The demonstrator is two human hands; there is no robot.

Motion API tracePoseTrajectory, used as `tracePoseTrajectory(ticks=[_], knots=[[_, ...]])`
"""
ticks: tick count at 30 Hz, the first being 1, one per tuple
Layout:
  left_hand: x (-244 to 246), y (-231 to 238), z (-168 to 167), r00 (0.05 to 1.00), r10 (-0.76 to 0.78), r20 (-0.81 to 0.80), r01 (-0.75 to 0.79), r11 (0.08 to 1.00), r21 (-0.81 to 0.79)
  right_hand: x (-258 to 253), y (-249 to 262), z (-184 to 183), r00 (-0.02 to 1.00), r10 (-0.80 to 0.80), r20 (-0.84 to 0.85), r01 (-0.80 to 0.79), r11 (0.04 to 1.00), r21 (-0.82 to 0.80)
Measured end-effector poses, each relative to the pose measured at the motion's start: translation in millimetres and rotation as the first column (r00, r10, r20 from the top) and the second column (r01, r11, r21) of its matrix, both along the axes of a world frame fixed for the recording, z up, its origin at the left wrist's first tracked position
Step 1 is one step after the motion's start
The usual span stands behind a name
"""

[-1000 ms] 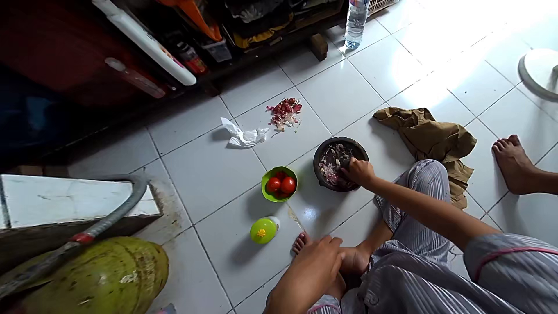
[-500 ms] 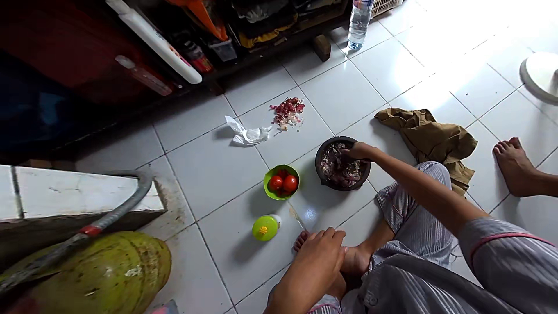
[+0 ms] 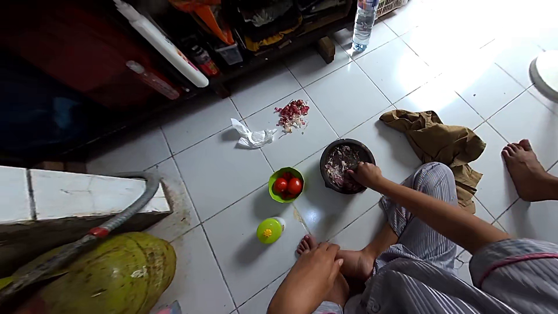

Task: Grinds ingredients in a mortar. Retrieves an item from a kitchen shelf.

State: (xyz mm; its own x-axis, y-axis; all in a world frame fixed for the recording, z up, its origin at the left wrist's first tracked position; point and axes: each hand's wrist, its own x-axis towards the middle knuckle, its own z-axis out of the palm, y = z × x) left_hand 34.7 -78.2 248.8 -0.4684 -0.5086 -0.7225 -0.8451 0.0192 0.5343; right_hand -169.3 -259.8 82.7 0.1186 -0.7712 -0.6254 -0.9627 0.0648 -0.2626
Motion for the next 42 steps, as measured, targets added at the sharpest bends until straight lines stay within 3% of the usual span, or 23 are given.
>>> tracePoseTrajectory(ticks=[2, 6, 11, 16, 21, 26, 30, 35, 39, 42], knots=[[-5.8, -0.6, 3.8, 1.000, 0.001, 0.018, 0.000, 1.000, -0.007, 4.6, -9.4, 2.9, 1.000, -0.005, -0.009, 0.004, 1.000, -0.020], [-14.6, -3.3, 9.7, 1.000, -0.019, 0.005, 0.020, 0.997, -0.072, 3.4, -62.1, 25.7, 1.000, 0.004, -0.027, 0.001, 0.987, 0.159], [-5.7, -1.7, 0.0, 1.000, -0.023, -0.004, 0.023, 1.000, 0.017, -8.3, 6.0, 16.6, 0.990, 0.061, -0.130, -0.056, 0.998, 0.036], [-10.1, -4.9, 11.4, 0.998, 0.052, 0.044, -0.045, 0.989, -0.143, -0.6, -33.9, 16.5, 0.991, 0.080, -0.110, -0.070, 0.993, 0.096], [-4.1, -4.0, 5.2, 0.999, -0.001, 0.042, -0.001, 0.999, 0.034, -1.2, -2.4, 18.2, 0.990, 0.079, -0.116, -0.076, 0.997, 0.025], [-10.1, -0.7, 10.3, 0.999, 0.020, -0.044, -0.027, 0.989, -0.145, -5.2, -22.9, 11.2, 0.995, 0.067, -0.070, -0.061, 0.995, 0.075], [-7.2, -3.8, 4.8, 0.999, -0.023, 0.033, 0.022, 0.999, 0.047, -2.3, 2.5, 15.3, 0.991, 0.060, -0.122, -0.054, 0.997, 0.047], [-16.3, -3.2, 10.8, 0.999, -0.016, -0.047, 0.011, 0.993, -0.115, -4.6, -64.4, 14.4, 0.989, 0.138, 0.043, -0.143, 0.981, 0.134], [-8.2, -1.4, 1.3, 0.999, -0.037, -0.030, 0.038, 0.999, 0.036, -23.1, 2.3, 9.6, 0.968, 0.250, -0.039, -0.253, 0.960, -0.118], [-9.2, -6.8, 4.0, 0.999, 0.008, 0.036, -0.007, 1.000, -0.024, -24.2, 20.6, 5.9, 0.963, 0.259, -0.079, -0.265, 0.961, -0.073]])
